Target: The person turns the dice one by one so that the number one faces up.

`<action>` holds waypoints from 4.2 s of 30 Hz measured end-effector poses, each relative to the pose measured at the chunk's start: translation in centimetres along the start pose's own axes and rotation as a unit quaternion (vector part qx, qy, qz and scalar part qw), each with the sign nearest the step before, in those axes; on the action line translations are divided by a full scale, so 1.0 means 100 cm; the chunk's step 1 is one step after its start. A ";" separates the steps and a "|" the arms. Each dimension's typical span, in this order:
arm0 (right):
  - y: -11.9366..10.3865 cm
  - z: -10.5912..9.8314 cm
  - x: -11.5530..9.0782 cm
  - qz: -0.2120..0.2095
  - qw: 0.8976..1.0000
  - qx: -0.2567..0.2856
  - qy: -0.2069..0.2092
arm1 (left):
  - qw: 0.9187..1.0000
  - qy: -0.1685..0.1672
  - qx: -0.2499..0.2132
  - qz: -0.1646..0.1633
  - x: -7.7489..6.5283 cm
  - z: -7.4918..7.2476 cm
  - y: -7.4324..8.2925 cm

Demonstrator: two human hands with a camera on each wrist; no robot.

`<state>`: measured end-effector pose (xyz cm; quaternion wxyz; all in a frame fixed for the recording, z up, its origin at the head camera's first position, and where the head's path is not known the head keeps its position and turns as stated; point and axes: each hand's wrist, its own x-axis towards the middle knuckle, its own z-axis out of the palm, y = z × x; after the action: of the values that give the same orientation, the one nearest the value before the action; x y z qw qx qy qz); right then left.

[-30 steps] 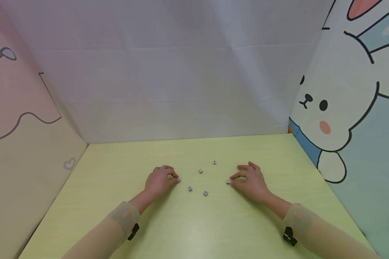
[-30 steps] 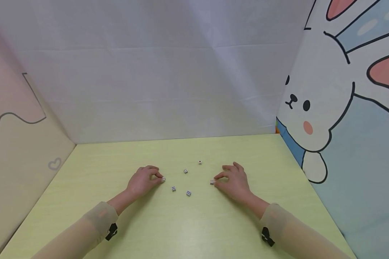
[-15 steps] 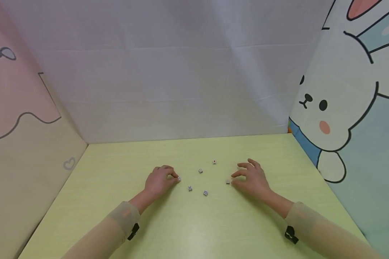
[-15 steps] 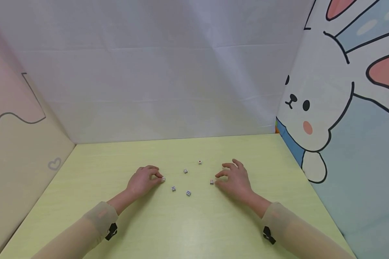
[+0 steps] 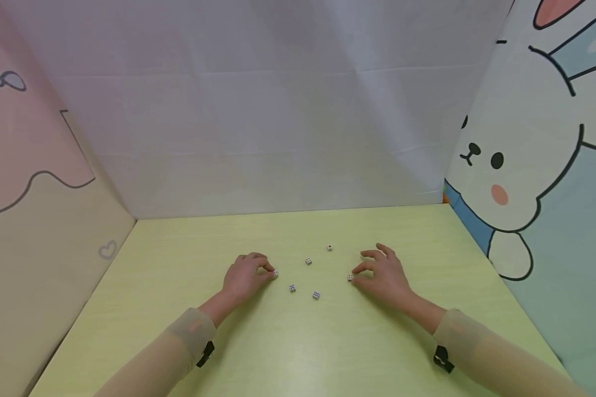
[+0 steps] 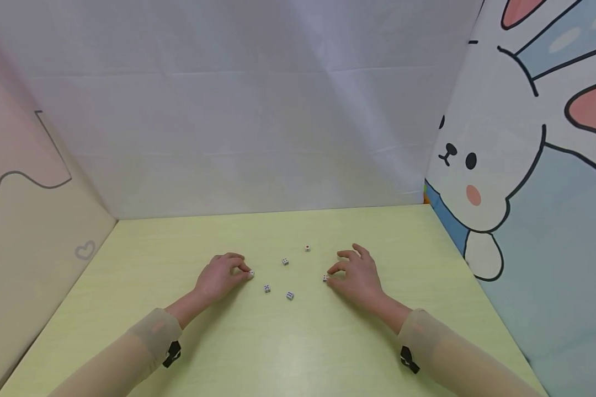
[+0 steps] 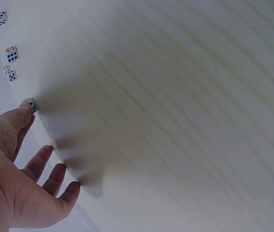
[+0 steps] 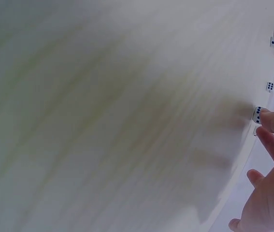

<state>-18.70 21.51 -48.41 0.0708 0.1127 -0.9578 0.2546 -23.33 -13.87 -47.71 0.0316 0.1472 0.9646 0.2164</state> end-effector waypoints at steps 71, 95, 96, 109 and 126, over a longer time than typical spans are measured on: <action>0.009 -0.001 0.008 0.069 0.983 0.170 -0.008 | 1.000 -0.002 0.006 -0.002 0.001 -0.009 0.000; 0.015 0.001 -0.003 0.068 0.991 0.108 -0.036 | 1.000 -0.008 0.000 0.004 0.004 -0.001 -0.003; 0.015 0.001 -0.003 0.066 0.991 0.109 -0.036 | 1.000 -0.008 0.000 0.004 0.004 -0.001 -0.003; 0.018 0.001 -0.006 0.034 0.995 0.096 -0.015 | 1.000 -0.004 -0.003 0.004 0.003 -0.002 -0.001; 0.016 -0.008 -0.002 -0.028 0.999 0.008 0.013 | 1.000 -0.005 -0.010 0.006 0.001 -0.004 0.000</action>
<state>-18.82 23.31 -48.54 0.0895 0.1369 -0.9513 0.2612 -23.53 -14.02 -47.32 0.0364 0.1542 0.9612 0.2257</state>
